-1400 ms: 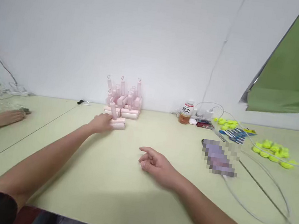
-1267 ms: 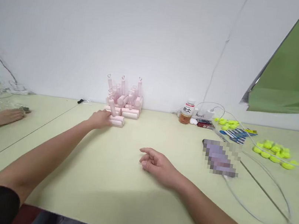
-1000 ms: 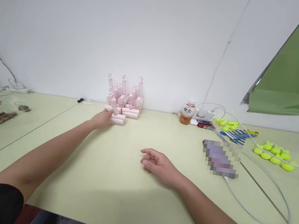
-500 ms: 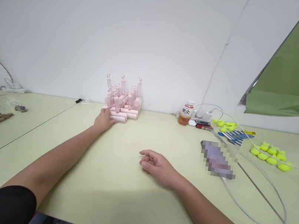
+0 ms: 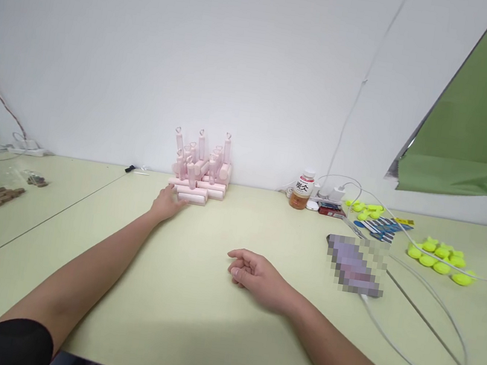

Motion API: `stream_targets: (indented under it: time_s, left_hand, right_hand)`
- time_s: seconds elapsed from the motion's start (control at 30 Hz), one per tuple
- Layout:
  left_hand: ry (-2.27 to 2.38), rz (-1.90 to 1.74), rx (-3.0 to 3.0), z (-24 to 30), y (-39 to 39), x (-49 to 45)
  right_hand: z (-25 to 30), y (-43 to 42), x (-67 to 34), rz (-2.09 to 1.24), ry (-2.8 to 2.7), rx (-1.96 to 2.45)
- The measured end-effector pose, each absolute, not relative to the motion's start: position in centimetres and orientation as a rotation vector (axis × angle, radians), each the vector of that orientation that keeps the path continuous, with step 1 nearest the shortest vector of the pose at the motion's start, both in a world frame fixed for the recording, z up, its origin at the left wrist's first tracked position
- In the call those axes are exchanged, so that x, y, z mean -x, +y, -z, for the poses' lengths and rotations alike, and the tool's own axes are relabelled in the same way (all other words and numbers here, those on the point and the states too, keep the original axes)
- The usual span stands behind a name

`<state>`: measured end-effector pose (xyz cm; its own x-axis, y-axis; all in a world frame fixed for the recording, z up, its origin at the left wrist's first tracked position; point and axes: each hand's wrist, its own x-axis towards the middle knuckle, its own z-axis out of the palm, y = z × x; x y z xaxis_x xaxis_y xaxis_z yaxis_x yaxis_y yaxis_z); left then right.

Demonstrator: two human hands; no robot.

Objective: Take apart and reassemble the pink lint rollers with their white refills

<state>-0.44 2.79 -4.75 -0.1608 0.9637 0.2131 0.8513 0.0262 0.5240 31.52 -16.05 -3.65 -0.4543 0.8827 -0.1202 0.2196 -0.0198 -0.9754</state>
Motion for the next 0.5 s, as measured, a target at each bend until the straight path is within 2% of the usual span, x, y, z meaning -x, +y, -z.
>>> stream_targets:
  time_s: [0.23,0.5]
  left_hand:
    - [2.083,-0.918,-1.867,4.4,3.0,0.5]
    - [2.108,-1.100,-1.801,-2.2,8.8,3.8]
  right_hand:
    - [4.1,-15.6,-31.7,-1.511,-1.702,1.138]
    - [4.3,-15.6,-31.5,-1.532,-1.620,1.129]
